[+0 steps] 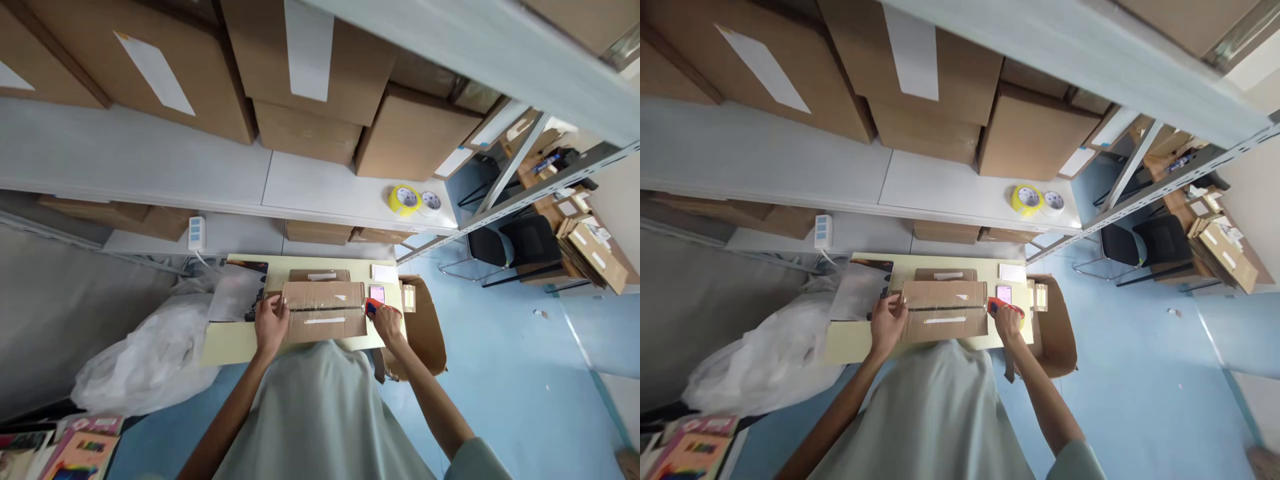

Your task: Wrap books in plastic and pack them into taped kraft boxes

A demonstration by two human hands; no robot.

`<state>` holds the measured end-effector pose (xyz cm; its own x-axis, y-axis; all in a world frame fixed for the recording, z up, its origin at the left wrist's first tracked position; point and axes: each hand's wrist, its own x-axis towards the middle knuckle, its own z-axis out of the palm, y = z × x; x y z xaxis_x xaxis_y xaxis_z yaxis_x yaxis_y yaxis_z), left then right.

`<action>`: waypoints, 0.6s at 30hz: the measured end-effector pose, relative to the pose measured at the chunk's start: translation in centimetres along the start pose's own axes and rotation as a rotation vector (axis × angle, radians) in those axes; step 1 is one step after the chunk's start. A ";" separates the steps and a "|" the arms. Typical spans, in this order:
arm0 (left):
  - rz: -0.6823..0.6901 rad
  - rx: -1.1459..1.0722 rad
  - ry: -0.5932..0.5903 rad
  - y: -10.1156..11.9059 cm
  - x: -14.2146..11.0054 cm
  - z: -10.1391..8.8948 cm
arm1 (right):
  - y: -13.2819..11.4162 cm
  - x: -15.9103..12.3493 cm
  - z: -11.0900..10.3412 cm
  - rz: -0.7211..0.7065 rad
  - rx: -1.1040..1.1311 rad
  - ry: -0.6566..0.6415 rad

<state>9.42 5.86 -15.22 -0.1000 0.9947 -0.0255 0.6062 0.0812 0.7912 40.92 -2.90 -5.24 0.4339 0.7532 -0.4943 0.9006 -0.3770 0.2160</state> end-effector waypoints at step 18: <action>0.757 -0.220 0.025 24.3 13.0 -2.0 | -10.5 11.1 -25.4 -0.494 0.142 0.560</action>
<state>21.21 20.61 4.89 0.2578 0.7727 0.5800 0.3473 -0.6343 0.6907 36.89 23.06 8.42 -0.0377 0.9993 0.0037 0.9981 0.0379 -0.0490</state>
